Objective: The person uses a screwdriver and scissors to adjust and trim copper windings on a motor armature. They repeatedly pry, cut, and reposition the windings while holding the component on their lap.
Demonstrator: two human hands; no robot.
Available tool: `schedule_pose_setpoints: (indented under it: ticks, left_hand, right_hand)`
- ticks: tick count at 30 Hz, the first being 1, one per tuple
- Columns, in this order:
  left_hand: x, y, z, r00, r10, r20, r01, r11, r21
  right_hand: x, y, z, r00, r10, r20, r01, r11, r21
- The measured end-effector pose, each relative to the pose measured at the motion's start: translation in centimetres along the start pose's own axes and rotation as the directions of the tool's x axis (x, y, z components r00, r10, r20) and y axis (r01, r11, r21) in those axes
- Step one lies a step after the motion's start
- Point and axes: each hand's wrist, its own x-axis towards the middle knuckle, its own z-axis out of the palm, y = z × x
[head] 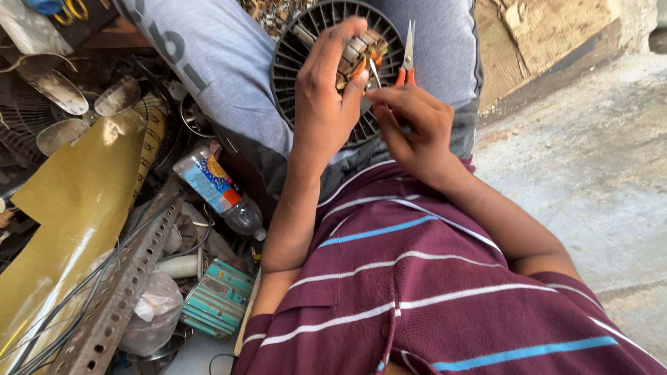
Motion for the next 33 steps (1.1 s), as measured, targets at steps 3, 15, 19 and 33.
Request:
schedule_pose_setpoints:
  ticks: [3, 15, 19, 33]
  left_hand:
    - [-0.7, -0.2, -0.1, 1.000, -0.010, 0.003, 0.010, 1.000, -0.005]
    - [-1.1, -0.3, 0.0, 1.000, -0.012, -0.013, 0.012, 1.000, 0.002]
    - [-1.1, -0.3, 0.0, 1.000, -0.010, -0.011, 0.010, 1.000, -0.011]
    - [-0.6, 1.2, -0.6, 0.997, -0.048, -0.055, 0.047, 0.999, -0.005]
  right_hand:
    - [-0.7, 0.1, 0.1, 0.950, 0.296, 0.093, -0.310, 0.890, 0.333]
    - [-1.3, 2.0, 1.3, 0.965, 0.249, 0.086, -0.262, 0.876, 0.404]
    - [-1.5, 2.3, 1.5, 0.950, 0.296, 0.103, -0.303, 0.784, 0.542]
    - [-2.2, 2.1, 2.0, 0.896, 0.433, 0.101, -0.415, 0.731, 0.541]
